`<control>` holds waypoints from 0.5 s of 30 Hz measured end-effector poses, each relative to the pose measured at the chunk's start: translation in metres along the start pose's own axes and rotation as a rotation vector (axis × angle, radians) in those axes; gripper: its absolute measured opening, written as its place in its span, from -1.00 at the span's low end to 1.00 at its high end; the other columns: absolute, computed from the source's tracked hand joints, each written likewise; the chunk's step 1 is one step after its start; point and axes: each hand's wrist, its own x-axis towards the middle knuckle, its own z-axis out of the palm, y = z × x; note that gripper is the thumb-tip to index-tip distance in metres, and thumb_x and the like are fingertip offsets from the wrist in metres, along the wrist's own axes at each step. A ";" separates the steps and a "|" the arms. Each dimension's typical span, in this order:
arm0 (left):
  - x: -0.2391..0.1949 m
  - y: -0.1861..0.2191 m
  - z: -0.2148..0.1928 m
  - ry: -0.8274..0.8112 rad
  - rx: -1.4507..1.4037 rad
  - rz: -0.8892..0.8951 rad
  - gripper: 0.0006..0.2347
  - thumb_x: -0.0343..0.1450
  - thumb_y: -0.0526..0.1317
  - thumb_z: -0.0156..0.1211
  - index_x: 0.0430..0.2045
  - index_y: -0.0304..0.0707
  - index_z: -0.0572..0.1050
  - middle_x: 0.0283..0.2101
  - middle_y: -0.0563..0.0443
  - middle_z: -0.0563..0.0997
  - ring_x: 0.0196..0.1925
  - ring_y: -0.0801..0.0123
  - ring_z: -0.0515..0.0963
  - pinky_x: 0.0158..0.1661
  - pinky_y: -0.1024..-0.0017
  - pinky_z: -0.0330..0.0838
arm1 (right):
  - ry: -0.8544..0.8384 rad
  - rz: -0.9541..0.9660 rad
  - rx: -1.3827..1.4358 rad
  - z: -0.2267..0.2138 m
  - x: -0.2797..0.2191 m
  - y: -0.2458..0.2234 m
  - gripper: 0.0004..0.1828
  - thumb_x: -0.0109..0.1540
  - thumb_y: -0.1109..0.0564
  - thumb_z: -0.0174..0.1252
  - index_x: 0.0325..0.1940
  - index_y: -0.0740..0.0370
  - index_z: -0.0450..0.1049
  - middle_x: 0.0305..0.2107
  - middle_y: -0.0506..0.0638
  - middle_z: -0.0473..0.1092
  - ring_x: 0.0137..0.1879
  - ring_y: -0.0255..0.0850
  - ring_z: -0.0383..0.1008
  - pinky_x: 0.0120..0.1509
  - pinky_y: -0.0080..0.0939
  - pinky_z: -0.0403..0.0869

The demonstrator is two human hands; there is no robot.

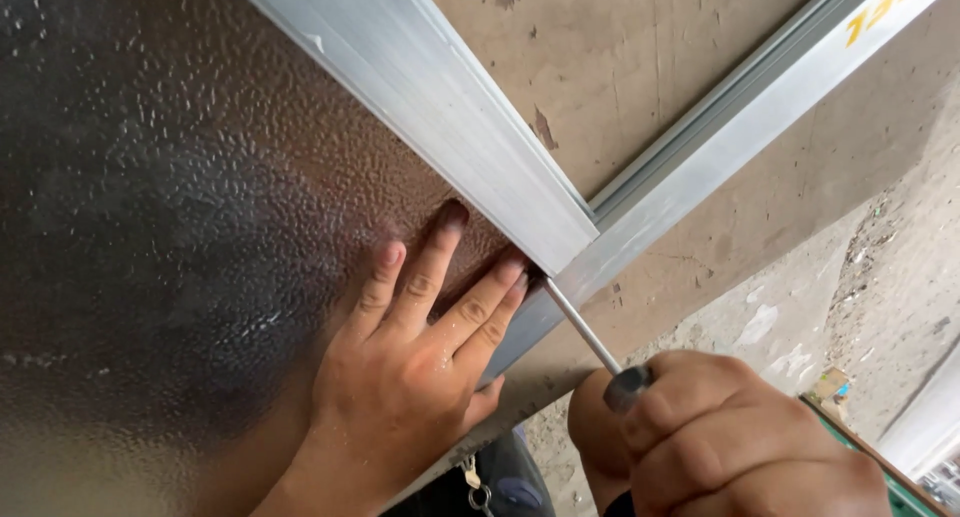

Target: The person is using a screwdriver to mark or score the metal frame of a panel, likely for cutting or assembly.

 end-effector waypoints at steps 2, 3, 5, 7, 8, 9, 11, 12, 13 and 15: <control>0.000 0.000 -0.002 -0.001 0.018 -0.003 -0.31 0.10 0.10 0.48 0.16 -0.09 0.55 0.31 0.23 0.51 0.42 -0.13 0.34 0.36 -0.11 0.10 | 0.060 -0.016 0.053 0.006 -0.006 0.006 -0.47 0.08 0.12 0.05 -0.86 0.07 -0.09 -0.94 -0.09 -0.04 -0.87 -0.27 -0.08 -0.72 -0.29 0.13; 0.000 -0.001 -0.003 0.004 0.014 0.010 -0.30 0.09 0.10 0.47 0.16 -0.11 0.54 0.31 0.21 0.52 0.42 -0.14 0.34 0.35 -0.11 0.12 | 0.182 -0.126 0.125 0.008 -0.011 0.012 -0.45 0.07 0.18 0.13 -0.82 0.03 -0.09 -0.93 -0.12 -0.07 -0.88 -0.33 -0.06 -0.72 -0.30 0.09; 0.000 -0.001 -0.006 0.020 0.020 0.005 -0.29 0.09 0.11 0.46 0.15 -0.14 0.53 0.30 0.19 0.52 0.42 -0.16 0.33 0.34 -0.12 0.15 | 0.286 -0.240 0.216 0.009 -0.015 0.019 -0.42 0.05 0.24 0.20 -0.79 0.00 -0.08 -0.91 -0.16 -0.10 -0.89 -0.38 -0.05 -0.72 -0.31 0.04; 0.001 -0.003 -0.009 0.136 -0.004 0.048 -0.44 0.32 0.21 0.35 0.08 -0.18 0.58 0.21 0.08 0.60 0.31 -0.10 0.49 0.27 -0.18 0.25 | 0.353 -0.301 0.246 0.011 -0.020 0.017 -0.40 0.21 0.24 0.12 -0.60 -0.04 -0.21 -0.86 -0.17 -0.07 -0.85 -0.35 0.04 -0.57 -0.20 0.38; 0.000 -0.003 -0.013 0.138 -0.006 0.058 -0.44 0.32 0.21 0.35 0.08 -0.18 0.58 0.21 0.08 0.60 0.31 -0.10 0.49 0.27 -0.18 0.25 | 0.359 -0.307 0.240 0.012 -0.015 0.010 -0.40 0.21 0.24 0.12 -0.60 -0.04 -0.21 -0.86 -0.17 -0.07 -0.85 -0.35 0.04 -0.57 -0.20 0.38; -0.002 -0.003 -0.016 0.176 0.036 0.045 -0.46 0.44 0.22 0.05 0.12 -0.19 0.58 0.24 0.01 0.58 0.33 -0.10 0.48 0.29 -0.15 0.21 | 0.269 -0.165 0.193 0.012 -0.009 0.002 -0.39 0.29 0.10 0.07 -0.70 0.00 -0.15 -0.89 -0.15 -0.09 -0.86 -0.33 -0.02 -0.61 -0.20 0.20; -0.001 -0.002 -0.018 0.205 0.077 0.027 -0.42 0.56 0.24 -0.24 0.15 -0.20 0.57 0.27 -0.05 0.56 0.34 -0.10 0.46 0.30 -0.13 0.17 | 0.179 -0.016 0.151 0.013 0.001 -0.012 -0.30 0.37 -0.04 0.02 -0.81 0.03 -0.09 -0.92 -0.13 -0.11 -0.86 -0.31 -0.08 -0.66 -0.20 0.03; -0.001 -0.002 -0.018 0.156 0.102 -0.001 -0.41 0.50 0.30 -0.09 0.13 -0.17 0.59 0.26 -0.09 0.57 0.35 -0.14 0.45 0.31 -0.16 0.16 | 0.170 0.040 -0.049 0.015 0.004 -0.020 -0.54 0.21 0.04 -0.09 -0.67 0.01 -0.16 -0.91 -0.11 -0.12 -0.84 -0.32 -0.09 -0.63 -0.26 0.20; -0.001 -0.003 -0.018 0.106 0.127 -0.028 -0.38 0.44 0.36 0.07 0.11 -0.15 0.62 0.26 -0.14 0.59 0.36 -0.18 0.43 0.31 -0.18 0.16 | 0.158 0.098 -0.245 0.018 0.008 -0.029 -0.69 0.05 0.13 -0.19 -0.53 0.01 -0.23 -0.89 -0.09 -0.13 -0.81 -0.33 -0.11 -0.61 -0.33 0.37; -0.003 -0.004 -0.016 0.107 0.118 -0.012 -0.35 0.38 0.38 0.19 0.12 -0.17 0.60 0.27 -0.17 0.57 0.37 -0.22 0.41 0.34 -0.16 0.14 | 0.213 0.017 -0.086 0.004 -0.006 -0.018 -0.62 0.03 0.20 -0.07 -0.57 0.00 -0.19 -0.88 -0.12 -0.12 -0.82 -0.36 -0.07 -0.62 -0.34 0.36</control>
